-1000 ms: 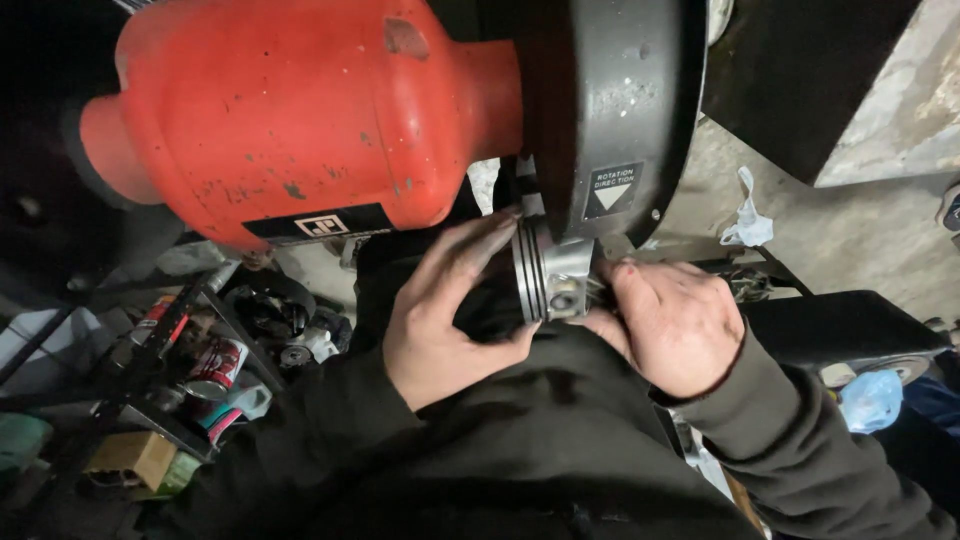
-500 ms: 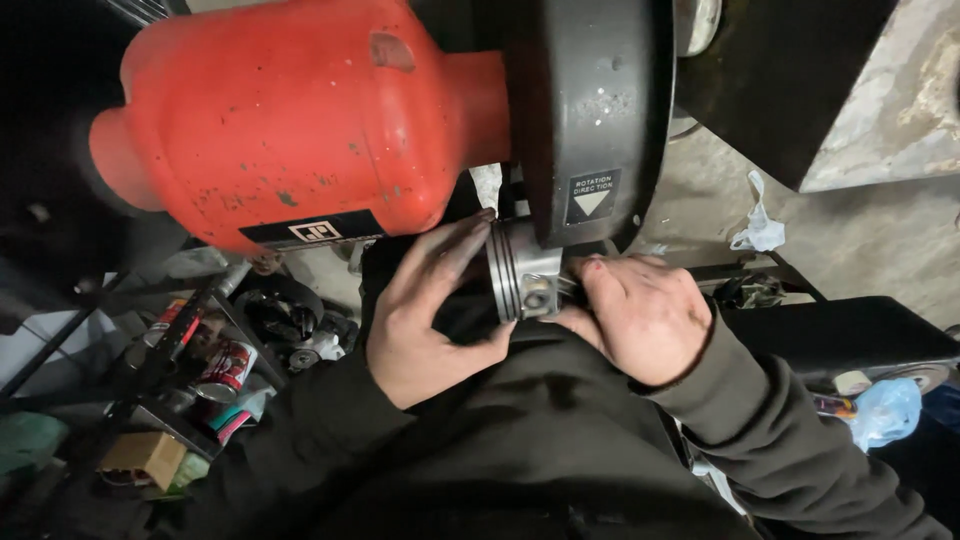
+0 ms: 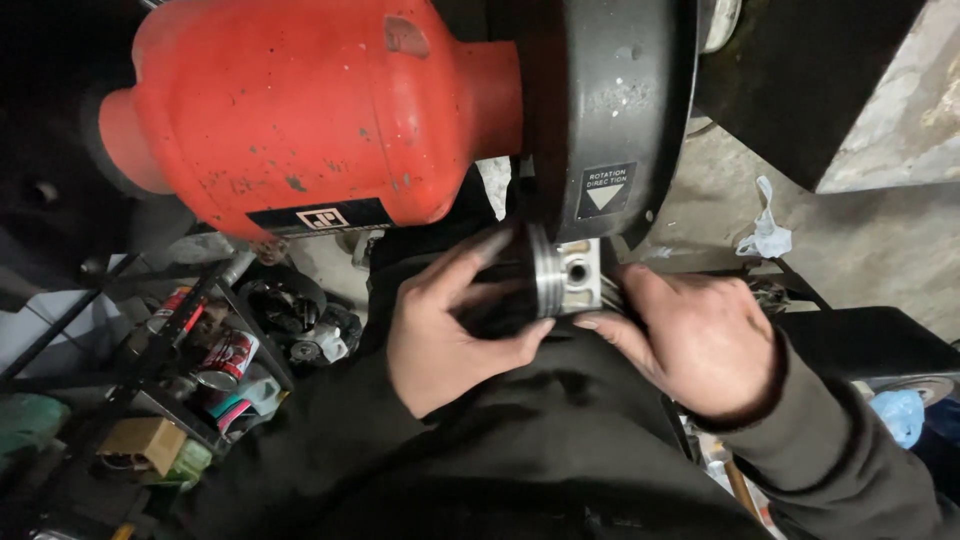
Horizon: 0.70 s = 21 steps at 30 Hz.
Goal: The person holds a metal piston and repeatedly presses it against the spinning wheel of a bench grinder. They rotate the piston to grind different sides and edges, frequently pausing to inspect the part before continuing the grinding process.
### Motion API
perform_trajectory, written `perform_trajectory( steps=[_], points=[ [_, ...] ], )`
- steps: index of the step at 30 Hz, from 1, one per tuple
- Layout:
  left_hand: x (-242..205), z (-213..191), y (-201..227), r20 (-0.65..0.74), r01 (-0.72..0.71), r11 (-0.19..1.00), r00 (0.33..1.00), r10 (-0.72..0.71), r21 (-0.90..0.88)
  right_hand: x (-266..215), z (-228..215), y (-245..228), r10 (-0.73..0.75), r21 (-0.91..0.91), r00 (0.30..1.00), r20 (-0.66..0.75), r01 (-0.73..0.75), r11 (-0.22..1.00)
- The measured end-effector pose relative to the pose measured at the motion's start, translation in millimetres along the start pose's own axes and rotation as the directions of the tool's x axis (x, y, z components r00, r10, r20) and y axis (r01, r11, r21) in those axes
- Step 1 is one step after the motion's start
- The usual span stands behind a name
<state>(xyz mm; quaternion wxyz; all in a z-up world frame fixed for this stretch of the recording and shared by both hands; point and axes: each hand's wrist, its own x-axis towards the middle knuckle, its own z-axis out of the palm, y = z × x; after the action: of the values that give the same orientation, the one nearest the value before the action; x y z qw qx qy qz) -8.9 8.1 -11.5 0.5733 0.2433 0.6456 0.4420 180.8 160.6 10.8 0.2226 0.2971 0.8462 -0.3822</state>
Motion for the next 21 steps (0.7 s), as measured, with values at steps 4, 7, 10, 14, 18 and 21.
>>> perform_trajectory(
  steps=[4,7,10,14,18,21],
  points=[
    [-5,-5,0,-0.039,0.049,0.995,0.998,-0.052,-0.092,8,2,-7,-0.029,0.071,0.999,0.029,0.027,0.997],
    [0,1,2,-0.032,0.03,0.998,0.999,-0.031,-0.048,2,2,0,0.025,0.086,0.997,0.074,-0.031,0.996],
    [9,10,9,-0.021,0.093,0.995,0.995,-0.093,-0.025,-7,-7,7,0.088,0.096,0.995,0.042,-0.091,0.991],
    [2,7,7,-0.026,0.143,0.974,0.988,-0.149,-0.174,7,-15,-2,0.128,0.071,0.987,0.099,-0.135,0.988],
    [-4,0,4,-0.047,0.204,0.952,0.974,-0.22,-0.228,18,-17,-9,0.141,0.06,0.97,0.196,-0.156,0.986],
    [1,6,1,-0.023,0.259,0.919,0.96,-0.278,-0.297,18,-21,-5,0.089,0.082,0.977,0.192,-0.107,0.991]
  ],
)
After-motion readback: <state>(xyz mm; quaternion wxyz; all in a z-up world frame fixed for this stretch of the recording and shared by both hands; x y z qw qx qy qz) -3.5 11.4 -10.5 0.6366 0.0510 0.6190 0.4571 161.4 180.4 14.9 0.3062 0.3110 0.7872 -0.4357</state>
